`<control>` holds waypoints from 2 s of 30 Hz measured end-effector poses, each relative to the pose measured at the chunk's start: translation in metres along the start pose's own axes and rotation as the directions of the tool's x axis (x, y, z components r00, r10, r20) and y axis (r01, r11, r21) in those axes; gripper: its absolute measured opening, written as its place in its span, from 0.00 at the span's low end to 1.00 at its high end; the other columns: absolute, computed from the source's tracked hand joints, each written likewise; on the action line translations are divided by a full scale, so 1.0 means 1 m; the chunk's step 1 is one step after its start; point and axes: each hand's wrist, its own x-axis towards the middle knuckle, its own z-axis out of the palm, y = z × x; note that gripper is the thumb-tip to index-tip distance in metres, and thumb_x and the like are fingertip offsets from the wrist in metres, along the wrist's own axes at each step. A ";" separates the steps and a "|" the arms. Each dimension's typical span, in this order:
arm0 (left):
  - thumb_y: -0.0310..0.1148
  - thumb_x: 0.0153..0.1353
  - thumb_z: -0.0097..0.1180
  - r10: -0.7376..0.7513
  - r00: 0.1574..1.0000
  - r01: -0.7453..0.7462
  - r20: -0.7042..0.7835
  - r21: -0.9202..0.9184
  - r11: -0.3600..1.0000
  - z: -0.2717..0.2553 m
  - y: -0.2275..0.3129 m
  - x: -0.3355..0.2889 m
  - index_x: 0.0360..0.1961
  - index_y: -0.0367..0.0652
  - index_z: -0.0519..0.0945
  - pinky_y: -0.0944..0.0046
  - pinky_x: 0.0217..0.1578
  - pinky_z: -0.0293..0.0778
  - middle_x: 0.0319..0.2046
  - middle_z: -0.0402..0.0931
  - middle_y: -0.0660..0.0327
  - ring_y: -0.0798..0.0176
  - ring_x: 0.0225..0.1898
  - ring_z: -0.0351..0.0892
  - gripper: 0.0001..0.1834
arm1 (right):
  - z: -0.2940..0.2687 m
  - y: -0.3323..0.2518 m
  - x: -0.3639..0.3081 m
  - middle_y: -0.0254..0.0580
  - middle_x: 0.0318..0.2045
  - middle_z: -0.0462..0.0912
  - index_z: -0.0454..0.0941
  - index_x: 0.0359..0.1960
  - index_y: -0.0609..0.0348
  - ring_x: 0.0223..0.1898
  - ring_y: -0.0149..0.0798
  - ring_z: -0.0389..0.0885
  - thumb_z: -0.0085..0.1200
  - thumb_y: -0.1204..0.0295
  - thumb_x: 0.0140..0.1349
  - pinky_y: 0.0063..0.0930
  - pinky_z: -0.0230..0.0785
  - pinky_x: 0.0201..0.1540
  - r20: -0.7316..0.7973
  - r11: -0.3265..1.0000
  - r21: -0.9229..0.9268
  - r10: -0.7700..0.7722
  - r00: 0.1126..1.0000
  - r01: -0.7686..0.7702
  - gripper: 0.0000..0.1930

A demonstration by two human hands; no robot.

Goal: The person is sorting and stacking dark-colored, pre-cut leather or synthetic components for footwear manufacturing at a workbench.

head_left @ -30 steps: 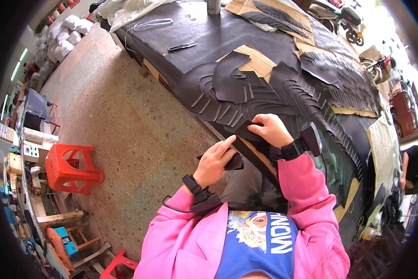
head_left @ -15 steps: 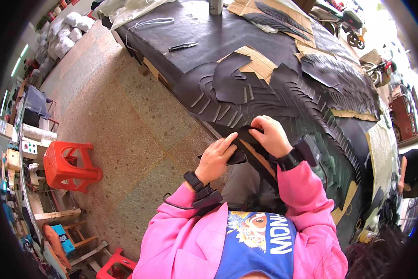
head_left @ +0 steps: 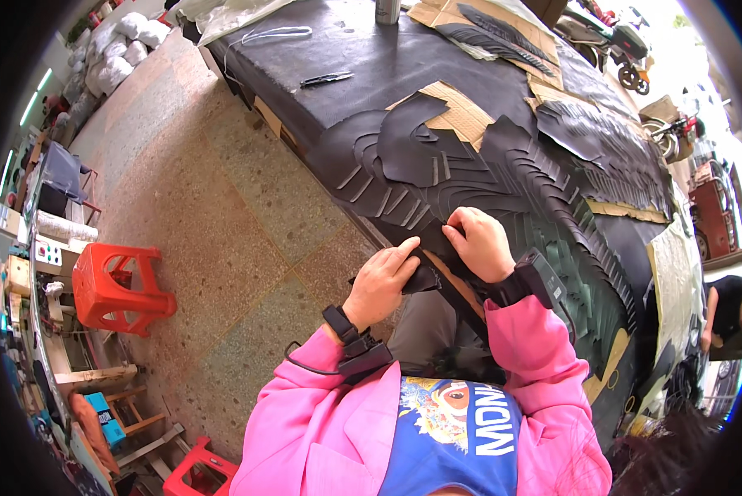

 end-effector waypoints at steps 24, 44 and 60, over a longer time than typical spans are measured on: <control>0.24 0.50 0.52 0.027 0.949 0.016 0.315 -0.132 0.991 -0.025 -0.005 0.040 0.42 0.38 0.73 0.57 0.36 0.72 0.54 0.66 0.51 0.46 0.32 0.76 0.15 | -0.020 0.002 0.007 0.43 0.32 0.74 0.71 0.35 0.57 0.35 0.46 0.74 0.59 0.66 0.47 0.36 0.67 0.37 -0.016 0.966 -0.258 -0.033 0.999 0.028 0.16; 0.26 0.62 0.46 -0.360 0.862 0.307 0.357 -0.932 -0.191 -0.019 0.041 -0.014 0.52 0.34 0.66 0.65 0.49 0.66 0.47 0.70 0.60 0.67 0.48 0.69 0.17 | -0.019 -0.063 -0.043 0.51 0.44 0.69 0.66 0.49 0.64 0.46 0.50 0.70 0.55 0.76 0.45 0.34 0.65 0.50 0.119 0.938 0.235 -0.287 0.950 0.254 0.25; 0.21 0.56 0.45 -0.541 0.813 0.447 0.217 -0.827 0.340 -0.019 0.029 -0.019 0.44 0.34 0.73 0.69 0.39 0.68 0.38 0.74 0.63 0.74 0.37 0.70 0.13 | -0.021 -0.063 -0.021 0.36 0.26 0.73 0.74 0.31 0.56 0.31 0.38 0.74 0.54 0.77 0.38 0.30 0.69 0.35 0.014 0.840 -0.239 -0.498 0.867 0.486 0.13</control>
